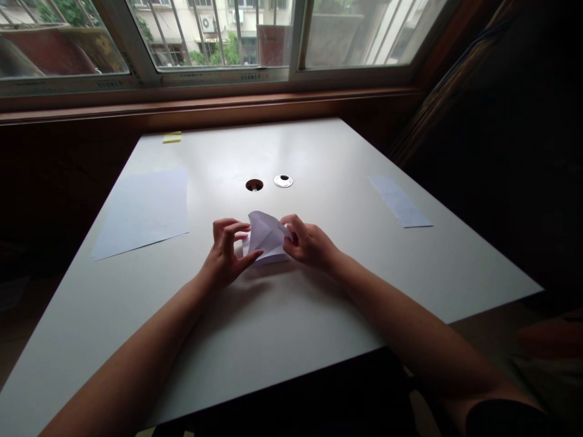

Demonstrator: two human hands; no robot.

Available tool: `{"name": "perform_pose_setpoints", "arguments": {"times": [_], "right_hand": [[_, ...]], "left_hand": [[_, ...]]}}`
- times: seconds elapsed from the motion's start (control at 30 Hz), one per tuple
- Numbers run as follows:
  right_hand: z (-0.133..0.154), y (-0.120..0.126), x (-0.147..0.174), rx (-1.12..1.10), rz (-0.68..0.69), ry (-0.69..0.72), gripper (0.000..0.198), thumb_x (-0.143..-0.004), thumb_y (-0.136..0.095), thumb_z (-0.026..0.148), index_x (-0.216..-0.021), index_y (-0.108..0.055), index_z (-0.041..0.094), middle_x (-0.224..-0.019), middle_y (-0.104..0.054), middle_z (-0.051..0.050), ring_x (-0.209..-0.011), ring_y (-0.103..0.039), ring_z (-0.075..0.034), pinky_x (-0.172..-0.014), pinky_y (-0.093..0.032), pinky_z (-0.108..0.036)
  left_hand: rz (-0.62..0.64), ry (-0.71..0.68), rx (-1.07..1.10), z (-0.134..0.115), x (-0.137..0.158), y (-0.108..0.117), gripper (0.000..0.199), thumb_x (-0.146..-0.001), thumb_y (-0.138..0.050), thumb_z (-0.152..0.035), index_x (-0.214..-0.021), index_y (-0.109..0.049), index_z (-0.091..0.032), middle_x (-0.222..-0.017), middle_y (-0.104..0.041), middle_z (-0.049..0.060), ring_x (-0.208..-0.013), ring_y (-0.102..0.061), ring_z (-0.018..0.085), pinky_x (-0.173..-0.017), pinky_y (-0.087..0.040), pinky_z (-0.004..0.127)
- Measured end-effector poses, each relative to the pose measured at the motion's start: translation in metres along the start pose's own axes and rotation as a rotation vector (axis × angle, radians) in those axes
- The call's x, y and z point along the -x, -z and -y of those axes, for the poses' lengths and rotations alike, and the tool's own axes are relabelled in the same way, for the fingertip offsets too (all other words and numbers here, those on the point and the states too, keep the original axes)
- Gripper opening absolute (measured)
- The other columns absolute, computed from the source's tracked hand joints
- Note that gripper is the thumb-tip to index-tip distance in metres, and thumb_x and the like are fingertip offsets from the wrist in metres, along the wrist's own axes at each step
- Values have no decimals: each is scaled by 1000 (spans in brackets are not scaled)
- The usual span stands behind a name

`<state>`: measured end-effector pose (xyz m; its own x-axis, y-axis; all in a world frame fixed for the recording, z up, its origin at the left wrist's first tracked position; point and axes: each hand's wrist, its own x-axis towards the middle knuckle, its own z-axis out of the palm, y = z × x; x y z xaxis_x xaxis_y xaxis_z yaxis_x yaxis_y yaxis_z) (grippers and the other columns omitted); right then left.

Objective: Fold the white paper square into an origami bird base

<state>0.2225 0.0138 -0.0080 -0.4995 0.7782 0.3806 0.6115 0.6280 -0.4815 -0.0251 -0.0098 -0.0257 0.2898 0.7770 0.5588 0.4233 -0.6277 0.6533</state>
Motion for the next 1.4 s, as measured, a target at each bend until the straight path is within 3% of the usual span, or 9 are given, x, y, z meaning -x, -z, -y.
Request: {"name": "perform_pose_setpoints", "arguments": {"times": [0.17, 0.33, 0.6, 0.77, 1.0, 1.23, 1.4], "right_hand": [[0, 1, 0, 1, -27, -42, 44, -79, -52, 14, -121, -42, 23, -71, -54, 4, -56, -46, -13, -55, -31, -23], [2, 4, 0, -17, -4, -54, 52, -77, -51, 12, -126, -41, 23, -65, -48, 7, -53, -42, -12, -55, -30, -23], [5, 8, -1, -34, 48, -64, 55, -78, -54, 15, -130, -41, 23, -63, -47, 8, -52, -41, -11, -55, -30, -23], [6, 9, -1, -64, 42, -46, 50, -83, -59, 27, -130, -43, 23, -64, -47, 8, -53, -41, -11, -56, -30, -23], [4, 9, 0, -108, 24, -48, 57, -77, -53, 13, -132, -42, 22, -64, -45, 8, -53, -39, -11, -57, -33, -24], [6, 7, 0, -167, 34, -51, 65, -76, -51, 10, -138, -38, 24, -62, -43, 10, -52, -39, -10, -57, -33, -22], [5, 6, 0, -198, 30, -52, 67, -80, -54, 11, -143, -33, 23, -61, -42, 10, -51, -39, -10, -56, -35, -22]], "left_hand": [[147, -100, -246, -1, -1, 5, 45, -80, -76, -45, -115, -57, -24, -117, -47, 10, -108, -57, 25, -88, -58, 44], [179, -165, -336, 1, -2, 5, 30, -84, -71, -45, -101, -64, -22, -110, -54, 9, -94, -61, 21, -82, -57, 39], [269, -189, -445, 0, -2, 5, 16, -92, -62, -37, -97, -67, -22, -107, -60, 9, -94, -58, 22, -83, -54, 39], [253, -175, -392, 2, -2, 6, 17, -94, -60, -32, -107, -69, -25, -107, -61, 8, -93, -57, 20, -84, -54, 38], [281, -177, -373, 2, -3, 7, 19, -97, -55, -27, -106, -72, -28, -105, -64, 7, -93, -57, 20, -80, -53, 34], [323, -141, -395, 0, -3, 5, 21, -99, -49, -29, -114, -61, -21, -106, -65, 8, -97, -57, 22, -85, -51, 36], [353, -145, -427, -1, -4, 6, 16, -99, -50, -28, -101, -65, -22, -101, -65, 6, -91, -56, 20, -81, -49, 32]]}}
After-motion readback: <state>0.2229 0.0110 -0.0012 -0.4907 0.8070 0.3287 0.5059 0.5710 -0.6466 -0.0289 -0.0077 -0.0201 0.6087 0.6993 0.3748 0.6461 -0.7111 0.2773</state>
